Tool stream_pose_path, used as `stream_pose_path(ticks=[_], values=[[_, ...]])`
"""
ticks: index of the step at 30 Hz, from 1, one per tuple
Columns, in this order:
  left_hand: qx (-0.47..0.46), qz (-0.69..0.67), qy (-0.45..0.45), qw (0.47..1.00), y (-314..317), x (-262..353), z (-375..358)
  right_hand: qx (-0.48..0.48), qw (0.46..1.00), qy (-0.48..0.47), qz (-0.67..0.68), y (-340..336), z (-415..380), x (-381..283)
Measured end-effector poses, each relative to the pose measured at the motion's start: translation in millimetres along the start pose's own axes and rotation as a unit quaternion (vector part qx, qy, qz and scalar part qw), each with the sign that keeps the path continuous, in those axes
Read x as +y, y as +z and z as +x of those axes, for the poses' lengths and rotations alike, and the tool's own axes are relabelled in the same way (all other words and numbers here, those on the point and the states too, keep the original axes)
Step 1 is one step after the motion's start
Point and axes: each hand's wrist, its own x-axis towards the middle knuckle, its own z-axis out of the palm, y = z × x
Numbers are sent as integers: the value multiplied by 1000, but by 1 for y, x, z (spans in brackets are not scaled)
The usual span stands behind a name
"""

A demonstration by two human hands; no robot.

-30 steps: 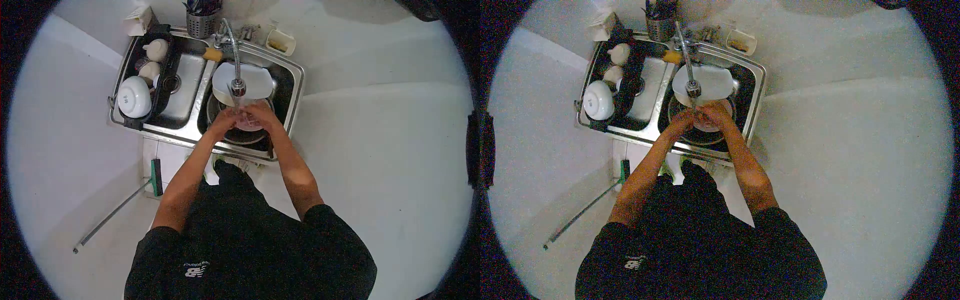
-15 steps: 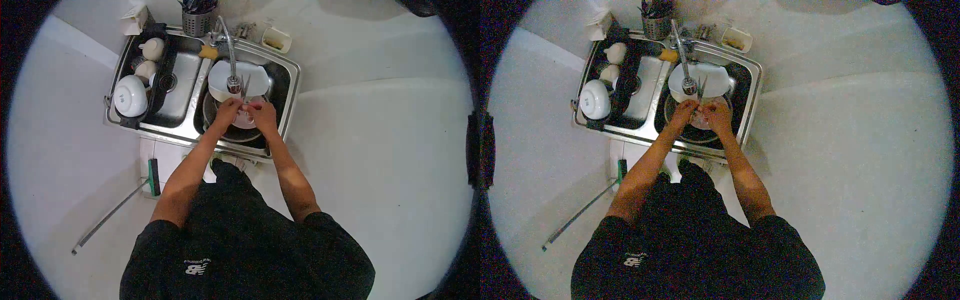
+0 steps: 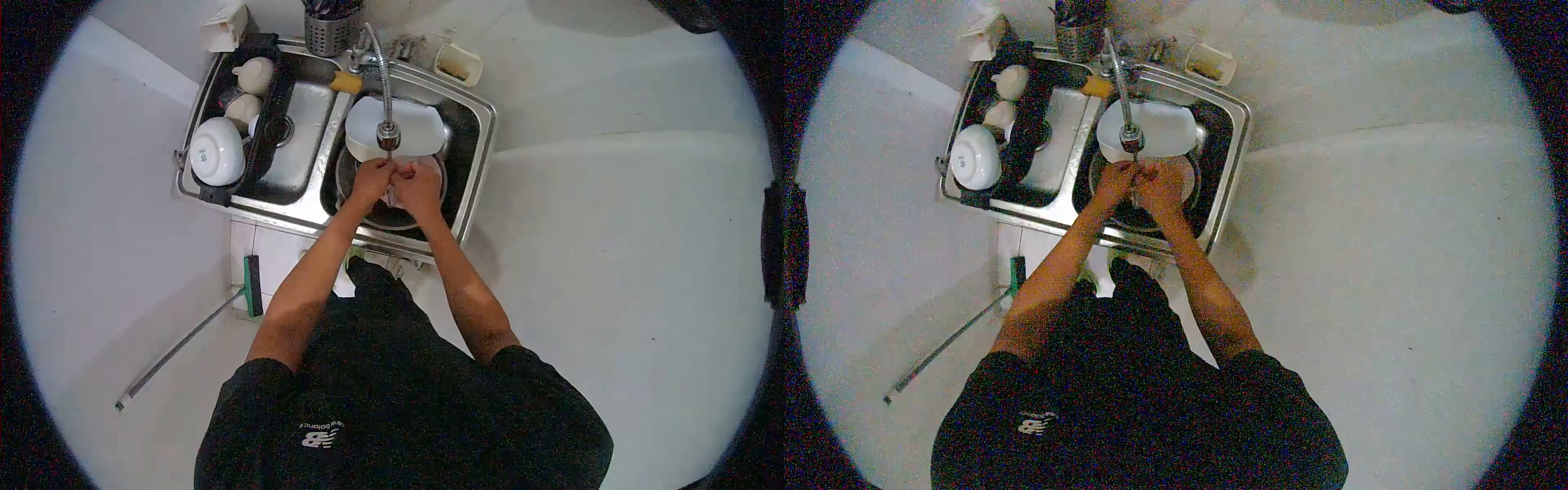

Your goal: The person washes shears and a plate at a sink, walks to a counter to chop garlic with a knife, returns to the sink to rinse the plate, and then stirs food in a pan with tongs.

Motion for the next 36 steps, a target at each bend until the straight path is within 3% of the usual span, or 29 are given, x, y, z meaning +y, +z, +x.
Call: stream_pose_path(ticks=[2,6,8,9,11,12,14,15,17,18,19,20,21,22,23,24,26,27,28,29,33,35,36], values=[[-100,-185,-132,969,-7,-2,-2,-82,995,50,23,-6,-5,-12],[-145,-335,-212,906,-18,0,-3,-106,986,20,128,-5,-16,-4],[-247,-409,-242,844,-23,-8,-4,-139,886,263,355,-3,-11,5],[-247,-409,-243,844,-22,-16,-3,-139,886,264,355,-1,-6,9],[-263,-433,-267,820,-18,-33,1,-95,753,300,579,3,11,17],[-264,-433,-267,819,-22,-32,-2,-94,753,300,578,6,19,18],[-246,-473,-244,810,-37,-20,-16,-142,802,188,548,13,32,17],[-245,-472,-245,810,-43,-16,-21,-142,802,189,549,18,37,22],[-195,-449,-280,826,-54,-11,-25,-167,881,73,436,33,43,35],[-193,-449,-279,827,-56,-19,-23,-168,881,72,437,33,45,29],[-188,-456,-277,824,-58,-31,-22,-151,737,214,623,33,48,20],[-183,-464,-276,821,-58,-41,-20,-123,539,341,760,32,50,12],[-181,-465,-276,821,-61,-37,-21,-125,539,342,760,33,50,12],[-181,-435,-272,839,-65,-34,-23,-212,759,185,587,33,49,14],[-182,-404,-268,856,-69,-30,-25,-276,896,6,349,32,48,16],[-180,-404,-268,856,-70,-23,-26,-277,895,5,349,38,49,22],[-165,-351,-278,879,-66,-9,-28,-264,833,42,485,50,53,38],[-165,-351,-278,879,-63,-13,-26,-264,833,42,485,48,54,37],[-171,-391,-255,868,-58,-16,-25,-234,623,203,718,45,56,36],[-177,-430,-233,854,-52,-20,-24,-172,336,339,862,41,57,36],[-204,-420,-218,857,-30,-31,-12,-231,390,343,823,18,62,43],[-198,-403,-188,873,-20,-31,-6,-351,267,202,875,21,66,58],[-200,-403,-188,873,-16,-31,-1,-350,267,201,875,22,68,60]])
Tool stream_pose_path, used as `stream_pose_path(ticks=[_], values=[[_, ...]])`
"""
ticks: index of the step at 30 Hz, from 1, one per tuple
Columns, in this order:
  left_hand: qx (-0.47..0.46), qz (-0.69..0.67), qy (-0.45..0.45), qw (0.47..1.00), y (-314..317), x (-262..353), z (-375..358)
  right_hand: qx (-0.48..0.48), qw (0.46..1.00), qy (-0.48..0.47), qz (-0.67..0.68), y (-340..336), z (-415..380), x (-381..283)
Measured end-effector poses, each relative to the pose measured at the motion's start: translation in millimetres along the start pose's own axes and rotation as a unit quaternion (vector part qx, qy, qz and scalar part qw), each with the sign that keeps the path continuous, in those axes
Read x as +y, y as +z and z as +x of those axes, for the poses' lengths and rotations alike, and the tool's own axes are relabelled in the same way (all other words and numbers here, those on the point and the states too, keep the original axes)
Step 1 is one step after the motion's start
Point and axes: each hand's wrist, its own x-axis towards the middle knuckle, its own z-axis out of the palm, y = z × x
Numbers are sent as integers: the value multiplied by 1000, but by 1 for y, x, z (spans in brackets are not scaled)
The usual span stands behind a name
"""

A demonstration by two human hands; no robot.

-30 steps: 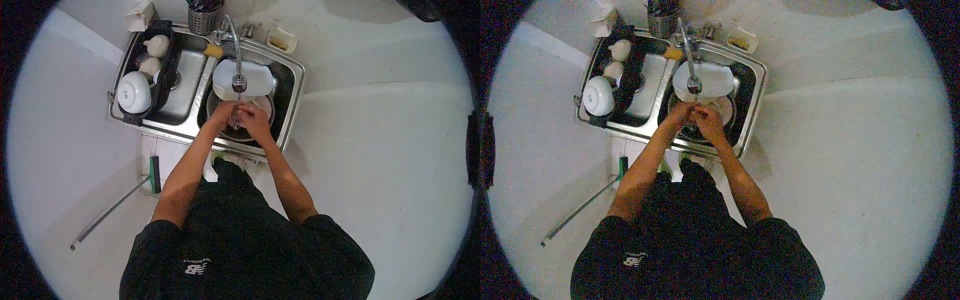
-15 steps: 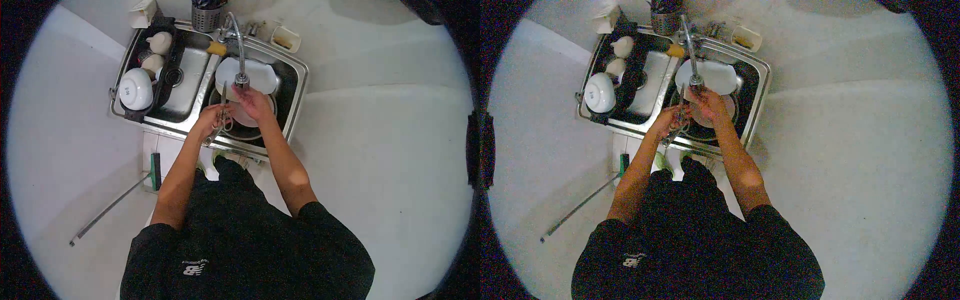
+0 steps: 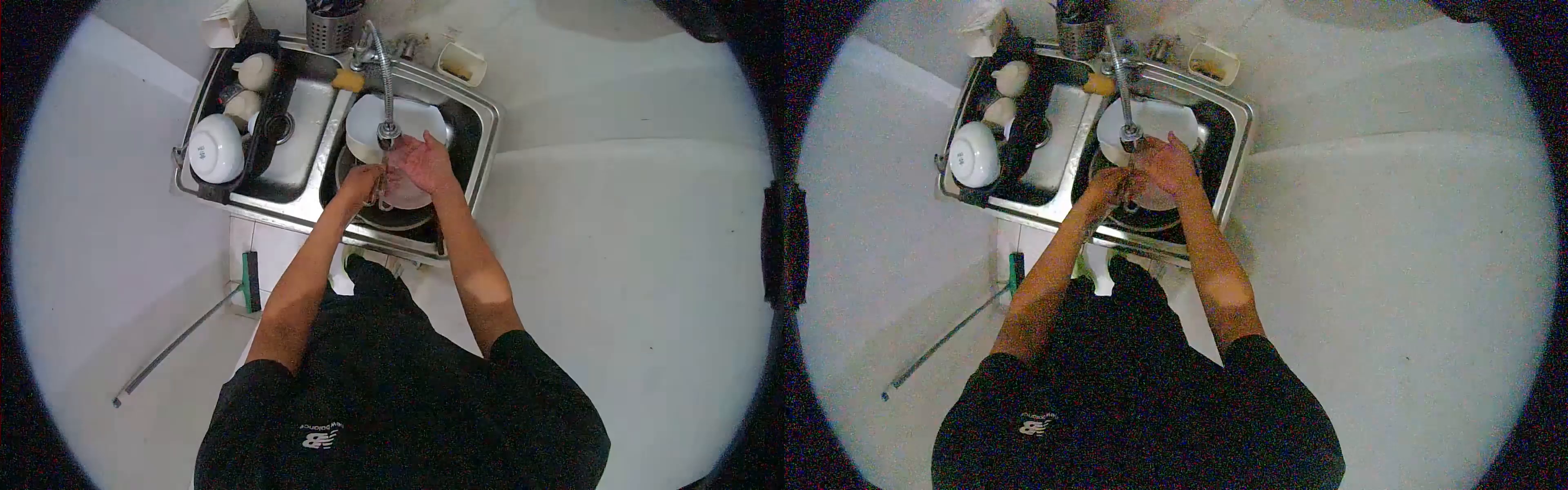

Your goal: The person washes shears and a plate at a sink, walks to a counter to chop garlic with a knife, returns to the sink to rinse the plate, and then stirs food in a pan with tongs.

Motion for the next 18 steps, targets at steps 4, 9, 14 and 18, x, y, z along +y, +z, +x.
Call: stream_pose_path(ticks=[4,9,14,18], values=[[81,33,5,996,6,3,11,70,917,-90,-383,-25,18,2],[83,-54,8,995,2,18,7,199,968,-119,97,45,39,36],[10,-79,16,997,3,26,15,121,701,-179,-679,-3,30,20],[67,-129,13,989,11,23,30,297,908,-164,-246,60,8,28]])
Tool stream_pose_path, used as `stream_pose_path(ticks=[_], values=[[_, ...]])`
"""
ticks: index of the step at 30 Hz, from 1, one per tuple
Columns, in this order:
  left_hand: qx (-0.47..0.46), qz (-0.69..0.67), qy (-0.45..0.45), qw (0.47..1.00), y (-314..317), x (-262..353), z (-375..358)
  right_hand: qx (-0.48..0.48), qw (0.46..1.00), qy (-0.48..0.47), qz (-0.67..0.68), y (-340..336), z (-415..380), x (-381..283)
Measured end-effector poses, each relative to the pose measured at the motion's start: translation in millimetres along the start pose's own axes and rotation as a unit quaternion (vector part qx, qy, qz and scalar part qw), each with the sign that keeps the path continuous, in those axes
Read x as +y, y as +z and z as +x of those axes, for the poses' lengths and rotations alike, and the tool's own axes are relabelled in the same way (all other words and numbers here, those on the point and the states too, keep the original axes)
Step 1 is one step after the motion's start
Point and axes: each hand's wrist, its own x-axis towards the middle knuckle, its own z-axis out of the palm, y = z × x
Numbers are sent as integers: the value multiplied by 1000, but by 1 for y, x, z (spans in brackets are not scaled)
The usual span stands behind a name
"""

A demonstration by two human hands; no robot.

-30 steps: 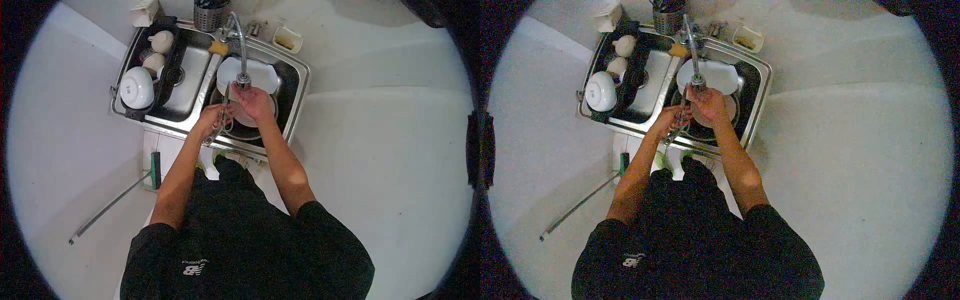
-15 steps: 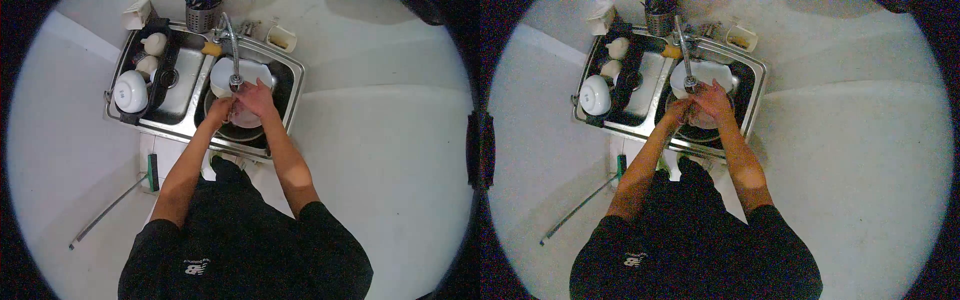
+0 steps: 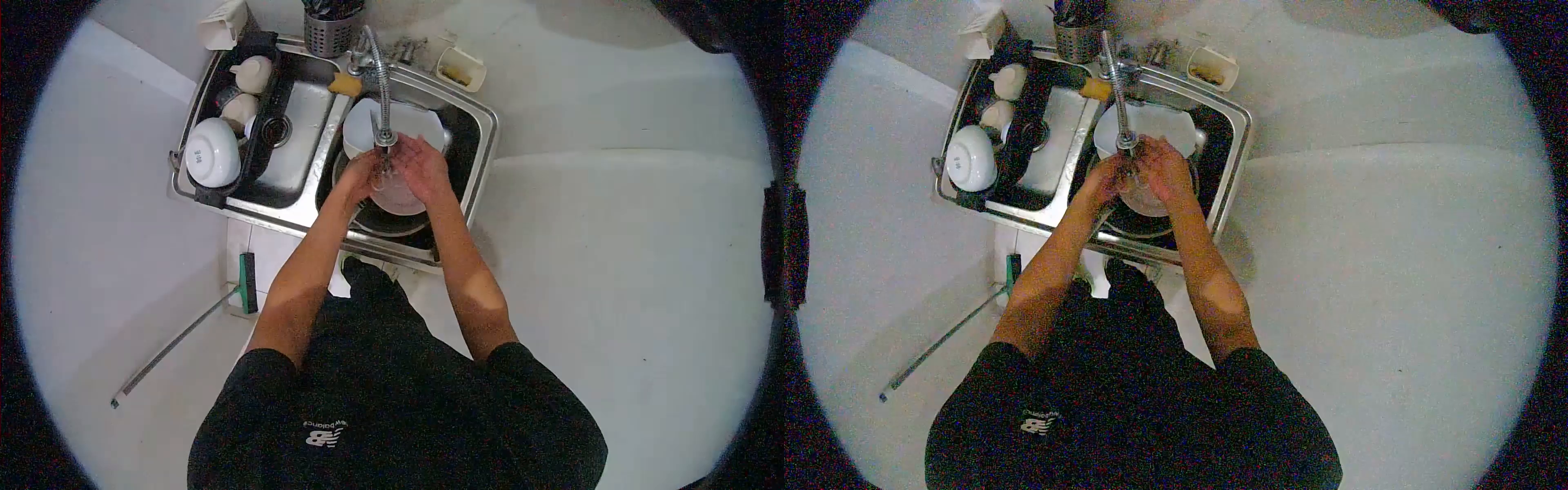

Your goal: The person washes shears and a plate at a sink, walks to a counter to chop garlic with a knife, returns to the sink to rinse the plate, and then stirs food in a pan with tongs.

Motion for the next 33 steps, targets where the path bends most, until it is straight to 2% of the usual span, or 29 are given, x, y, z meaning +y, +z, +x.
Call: stream_pose_path(ticks=[3,5,9,11,12,14,18,19,20,24,26,27,29,30,32,33], values=[[-32,-20,-23,999,-16,-18,23,10,999,3,-37,-25,1,0],[-6,129,85,988,0,-16,3,-30,997,-23,-71,-41,4,1],[-41,160,54,985,-18,-29,-6,-75,996,46,-19,-30,0,-1],[30,-51,-38,998,0,-23,-29,-26,995,94,-22,-17,-1,-2],[33,-52,-35,998,-7,-30,-27,-28,995,97,-23,-14,0,-1],[-19,-55,-7,998,-26,-50,-19,-12,992,95,-77,-11,4,-2],[-40,-68,-35,996,-7,-33,-44,-11,986,97,-134,-12,9,-7],[-26,-58,-36,997,-2,-31,-48,-55,953,76,-288,-16,9,-10],[-11,-49,-37,998,2,-27,-50,-98,894,53,-434,-21,10,-13],[-17,-50,-52,997,11,-16,-49,-31,884,61,-462,-12,10,-41],[-44,-165,-44,984,9,-25,-32,-48,818,-172,-548,-19,29,-55],[-42,-168,-44,984,9,-26,-27,-48,817,-169,-549,-6,37,-60],[-17,-178,-31,983,9,-30,-16,12,580,-254,-774,36,50,-79],[-17,-180,-28,983,3,-36,-11,9,578,-255,-775,48,59,-80],[-6,-108,-32,994,-11,-45,-4,-20,494,-402,-770,69,80,-76],[-3,-110,-28,993,-16,-46,-9,-25,495,-402,-770,70,99,-76]])
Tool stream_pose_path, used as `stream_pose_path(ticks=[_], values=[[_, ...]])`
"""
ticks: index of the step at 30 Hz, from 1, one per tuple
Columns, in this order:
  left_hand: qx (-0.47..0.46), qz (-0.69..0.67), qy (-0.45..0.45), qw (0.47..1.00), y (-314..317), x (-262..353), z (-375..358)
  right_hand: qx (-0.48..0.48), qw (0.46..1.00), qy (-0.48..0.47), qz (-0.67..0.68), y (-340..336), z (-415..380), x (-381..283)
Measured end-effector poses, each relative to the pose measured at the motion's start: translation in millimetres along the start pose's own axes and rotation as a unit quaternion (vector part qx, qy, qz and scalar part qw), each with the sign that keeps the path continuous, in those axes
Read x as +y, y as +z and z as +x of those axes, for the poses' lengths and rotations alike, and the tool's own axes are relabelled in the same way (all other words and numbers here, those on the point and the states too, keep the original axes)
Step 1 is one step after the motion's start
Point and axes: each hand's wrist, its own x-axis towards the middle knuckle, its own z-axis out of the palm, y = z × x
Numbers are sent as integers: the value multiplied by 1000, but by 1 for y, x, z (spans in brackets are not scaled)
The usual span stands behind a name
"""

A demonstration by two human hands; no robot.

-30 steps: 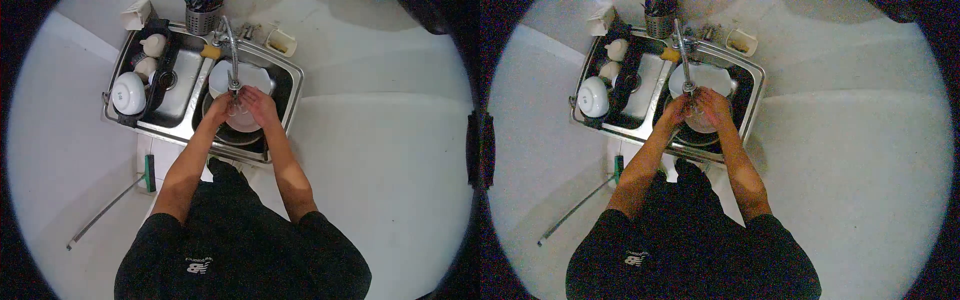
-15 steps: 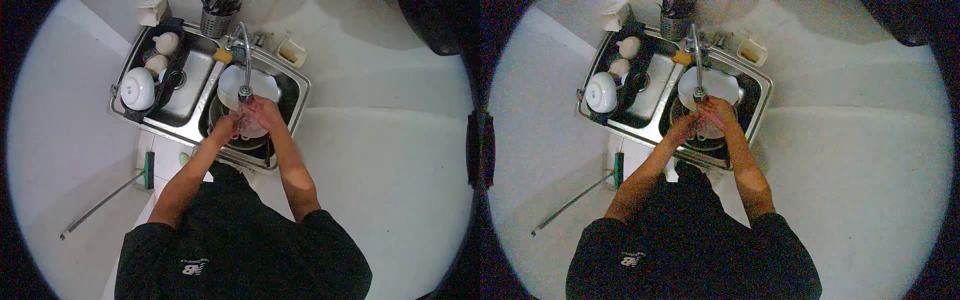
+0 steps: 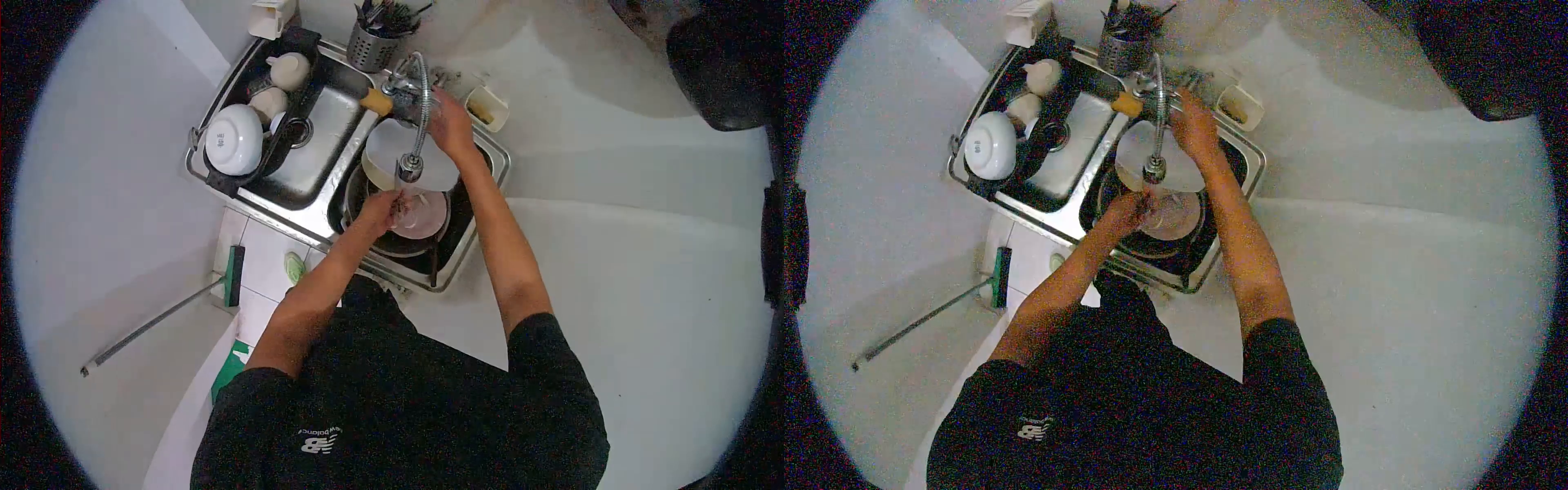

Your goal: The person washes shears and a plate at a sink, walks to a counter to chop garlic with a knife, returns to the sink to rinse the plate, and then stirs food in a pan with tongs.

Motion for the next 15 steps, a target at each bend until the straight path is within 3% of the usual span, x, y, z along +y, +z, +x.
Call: stream_pose_path(ticks=[1,2,6,8,9,10,11,12,13,15], values=[[-6,243,213,946,-6,-3,-8,-25,998,-28,-48,17,12,12],[-11,461,401,791,-12,-3,-16,-48,993,-55,-97,27,19,19],[-30,481,349,804,-36,6,-43,-91,988,-97,-81,44,6,25],[86,249,238,935,-27,11,-60,-8,989,-74,-129,74,-18,45],[26,500,300,812,-47,19,-60,-94,989,72,-87,53,-18,15],[26,502,303,810,-29,34,-72,-91,990,70,-85,47,-21,8],[83,376,180,905,8,59,-97,-117,986,51,-103,40,-25,5],[137,236,49,961,29,73,-113,-142,982,33,-120,34,-26,4],[153,234,66,958,31,75,-115,-136,983,36,-119,39,-31,18],[137,208,65,966,36,81,-121,50,990,-126,-28,49,-46,47]])
